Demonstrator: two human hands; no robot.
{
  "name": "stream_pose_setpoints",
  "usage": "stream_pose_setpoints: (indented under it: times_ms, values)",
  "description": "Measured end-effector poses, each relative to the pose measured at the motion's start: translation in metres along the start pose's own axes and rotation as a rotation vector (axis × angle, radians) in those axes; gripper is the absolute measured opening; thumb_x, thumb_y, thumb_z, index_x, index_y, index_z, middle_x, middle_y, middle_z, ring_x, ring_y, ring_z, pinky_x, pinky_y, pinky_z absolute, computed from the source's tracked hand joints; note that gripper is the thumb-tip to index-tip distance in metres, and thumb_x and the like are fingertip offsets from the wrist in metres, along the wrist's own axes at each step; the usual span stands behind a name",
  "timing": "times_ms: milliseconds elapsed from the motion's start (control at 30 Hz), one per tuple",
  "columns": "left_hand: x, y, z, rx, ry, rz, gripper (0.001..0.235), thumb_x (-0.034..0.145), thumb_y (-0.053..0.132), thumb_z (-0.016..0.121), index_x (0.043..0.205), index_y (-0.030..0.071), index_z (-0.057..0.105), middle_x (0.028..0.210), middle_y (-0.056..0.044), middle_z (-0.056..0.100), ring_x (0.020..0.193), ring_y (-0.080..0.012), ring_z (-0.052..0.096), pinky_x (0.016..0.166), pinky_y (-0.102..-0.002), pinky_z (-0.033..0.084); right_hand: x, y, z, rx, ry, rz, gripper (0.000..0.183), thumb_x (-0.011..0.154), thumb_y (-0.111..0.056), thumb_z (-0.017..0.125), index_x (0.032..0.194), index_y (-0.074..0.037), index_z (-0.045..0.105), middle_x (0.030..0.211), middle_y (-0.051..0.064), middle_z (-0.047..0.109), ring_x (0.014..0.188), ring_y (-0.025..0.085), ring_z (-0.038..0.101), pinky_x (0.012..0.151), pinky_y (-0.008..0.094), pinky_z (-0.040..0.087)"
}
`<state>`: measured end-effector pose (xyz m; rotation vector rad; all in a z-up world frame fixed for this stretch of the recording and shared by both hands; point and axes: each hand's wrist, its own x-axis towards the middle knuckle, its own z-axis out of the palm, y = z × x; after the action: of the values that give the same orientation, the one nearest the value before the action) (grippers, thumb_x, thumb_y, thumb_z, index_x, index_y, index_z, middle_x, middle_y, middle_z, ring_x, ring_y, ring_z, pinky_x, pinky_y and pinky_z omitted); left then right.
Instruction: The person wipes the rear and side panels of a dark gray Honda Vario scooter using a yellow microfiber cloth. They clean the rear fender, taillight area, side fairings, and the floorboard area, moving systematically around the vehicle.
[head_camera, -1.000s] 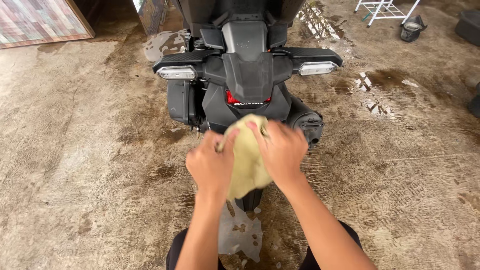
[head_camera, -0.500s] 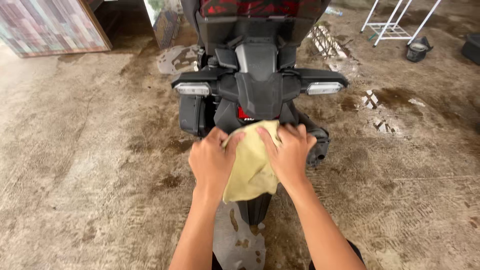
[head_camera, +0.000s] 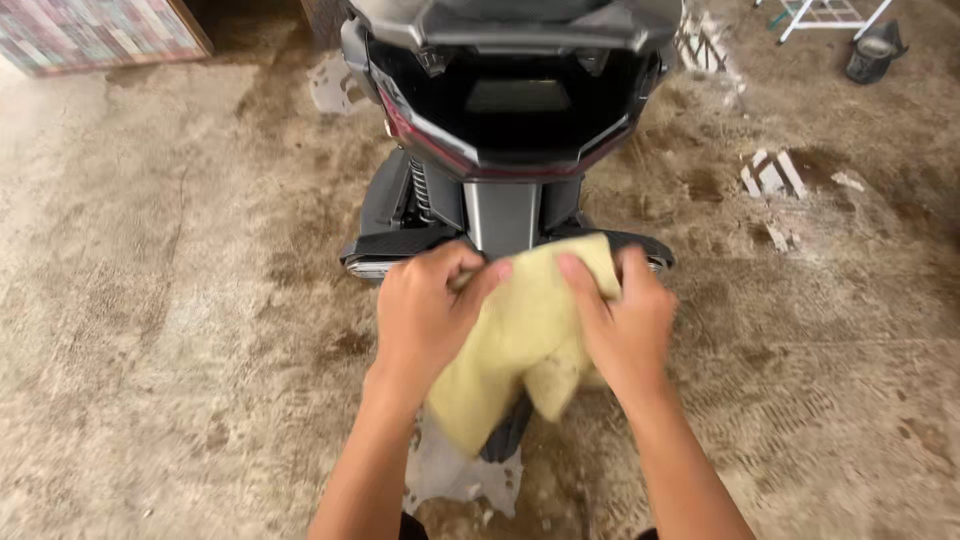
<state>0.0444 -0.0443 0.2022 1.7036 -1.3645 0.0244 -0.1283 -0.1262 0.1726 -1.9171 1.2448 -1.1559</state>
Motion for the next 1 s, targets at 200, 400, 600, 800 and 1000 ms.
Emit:
stream_pose_setpoints:
  times_ms: [200,400,600,800,1000]
  values:
    - [0.024,-0.015,0.024,-0.034,0.032,-0.187,0.029,0.087,0.029,0.08,0.079,0.003,0.07,0.062,-0.012,0.066,0.05,-0.0296,0.061,0.05,-0.036,0.045,-0.022,-0.017,0.023,-0.247,-0.249,-0.374,0.092,0.079,-0.046,0.082,0.151,-0.006,0.041,0.159,0.023,0.025,0.147,0.045,0.026,0.113,0.068,0.021]
    - [0.011,-0.018,0.013,0.103,0.029,-0.18,0.018,0.098,0.025,0.069,0.095,0.007,0.074,0.085,-0.011,0.074,0.084,-0.0351,0.066,0.072,-0.045,0.049,-0.05,0.012,0.057,-0.019,-0.23,-0.309,0.039,0.102,-0.028,0.064,0.138,-0.013,0.071,0.174,0.014,0.023,0.163,0.044,0.016,0.126,0.061,0.026]
    - [-0.058,0.014,0.012,-0.331,0.041,-0.946,0.076,0.087,0.045,0.077,0.131,-0.007,0.044,0.107,-0.019,0.068,0.095,-0.0263,0.072,0.077,-0.04,0.062,-0.055,0.006,0.059,0.076,-0.167,-0.09,0.044,0.105,-0.024,0.058,0.146,-0.01,0.058,0.165,0.02,0.042,0.16,0.045,0.03,0.12,0.05,0.037]
    - [-0.064,0.012,0.01,-0.293,-0.053,-0.782,0.042,0.101,0.038,0.068,0.113,-0.002,0.06,0.091,-0.016,0.078,0.074,-0.026,0.079,0.063,-0.038,0.062,-0.061,-0.028,0.034,0.193,-0.094,0.236,0.081,0.103,-0.018,0.071,0.158,0.006,0.017,0.153,0.037,0.036,0.136,0.045,0.043,0.107,0.05,0.037]
    - [-0.017,-0.002,0.005,-0.109,0.149,-0.333,0.044,0.11,0.03,0.058,0.132,-0.005,0.042,0.096,-0.019,0.069,0.075,-0.0347,0.072,0.061,-0.043,0.055,-0.027,-0.047,0.039,-0.015,-0.04,0.008,0.042,0.106,-0.022,0.062,0.138,-0.001,0.044,0.126,0.024,0.06,0.111,0.035,0.067,0.095,0.045,0.052]
